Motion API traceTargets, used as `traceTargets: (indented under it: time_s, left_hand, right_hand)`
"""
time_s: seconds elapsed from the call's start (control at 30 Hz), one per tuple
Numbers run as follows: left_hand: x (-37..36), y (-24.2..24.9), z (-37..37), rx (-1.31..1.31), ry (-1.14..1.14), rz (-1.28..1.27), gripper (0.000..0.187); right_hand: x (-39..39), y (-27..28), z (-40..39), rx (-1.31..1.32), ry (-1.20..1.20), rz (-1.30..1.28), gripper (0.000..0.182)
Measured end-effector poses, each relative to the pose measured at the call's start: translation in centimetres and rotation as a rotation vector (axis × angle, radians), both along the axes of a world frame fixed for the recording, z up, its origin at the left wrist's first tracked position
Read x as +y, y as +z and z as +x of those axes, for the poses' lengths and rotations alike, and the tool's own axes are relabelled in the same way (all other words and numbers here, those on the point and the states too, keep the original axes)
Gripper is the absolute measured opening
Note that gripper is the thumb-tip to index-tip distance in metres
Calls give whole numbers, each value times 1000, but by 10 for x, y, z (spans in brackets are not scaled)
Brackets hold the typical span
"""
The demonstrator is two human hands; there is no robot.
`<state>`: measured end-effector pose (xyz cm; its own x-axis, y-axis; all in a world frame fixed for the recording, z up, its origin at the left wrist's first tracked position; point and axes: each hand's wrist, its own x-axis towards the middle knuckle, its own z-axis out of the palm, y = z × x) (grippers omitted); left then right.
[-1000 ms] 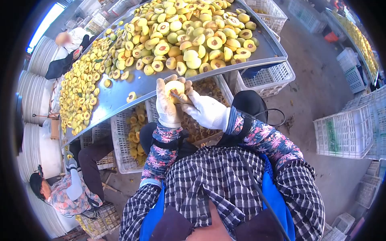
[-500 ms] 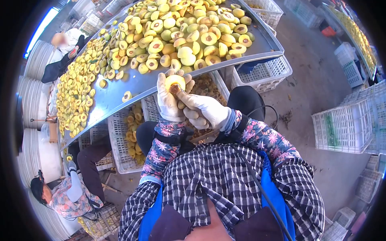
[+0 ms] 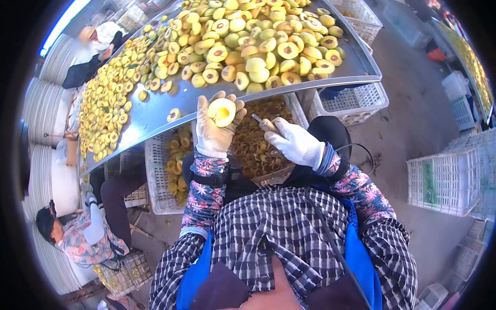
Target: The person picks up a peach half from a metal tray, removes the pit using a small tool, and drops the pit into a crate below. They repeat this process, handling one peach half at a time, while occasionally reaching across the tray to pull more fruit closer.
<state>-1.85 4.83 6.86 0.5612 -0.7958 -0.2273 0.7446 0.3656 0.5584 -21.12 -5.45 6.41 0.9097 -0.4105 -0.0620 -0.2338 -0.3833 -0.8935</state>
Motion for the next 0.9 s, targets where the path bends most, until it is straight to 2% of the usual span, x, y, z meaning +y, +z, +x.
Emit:
traceTargets:
  time_s: [0.03, 0.13, 0.3, 0.43, 0.5, 0.6, 0.63, 0.7, 0.73, 0.83, 0.9]
  left_hand:
    - [3, 0, 0, -4, 16, 5, 51]
    - [0, 1, -9, -104, 26, 38, 49]
    - [-2, 6, -22, -70, 54, 22, 48]
    - [2, 1, -23, -6, -9, 46, 44]
    - [0, -6, -19, 105, -158, -54, 44]
    - [0, -1, -23, -1, -157, 65, 44]
    - [-1, 3, -26, 1, -158, 65, 44]
    - [-1, 11, -33, -250, -73, 156, 45]
    - [-2, 13, -33, -273, -80, 176, 46]
    - [-9, -4, -19, -233, -76, 80, 46]
    - [-5, 0, -17, -262, 25, 149, 47]
  right_hand:
    - [3, 7, 2, 30, 12, 54, 33]
    - [14, 11, 24, -156, 42, -38, 33]
    - [33, 15, 44, -89, 52, -13, 37]
    - [28, 24, 34, -2, 119, -94, 37]
    - [23, 25, 31, 20, 147, -139, 36]
    - [17, 15, 29, 4, 211, 199, 38]
    - [14, 18, 27, 6, 210, 200, 38]
    - [9, 28, 20, 148, 247, 776, 39]
    - [12, 34, 18, 131, 204, 878, 37]
    - [2, 29, 4, 154, 299, 1021, 36]
    - [-4, 13, -1, 173, 340, 988, 37]
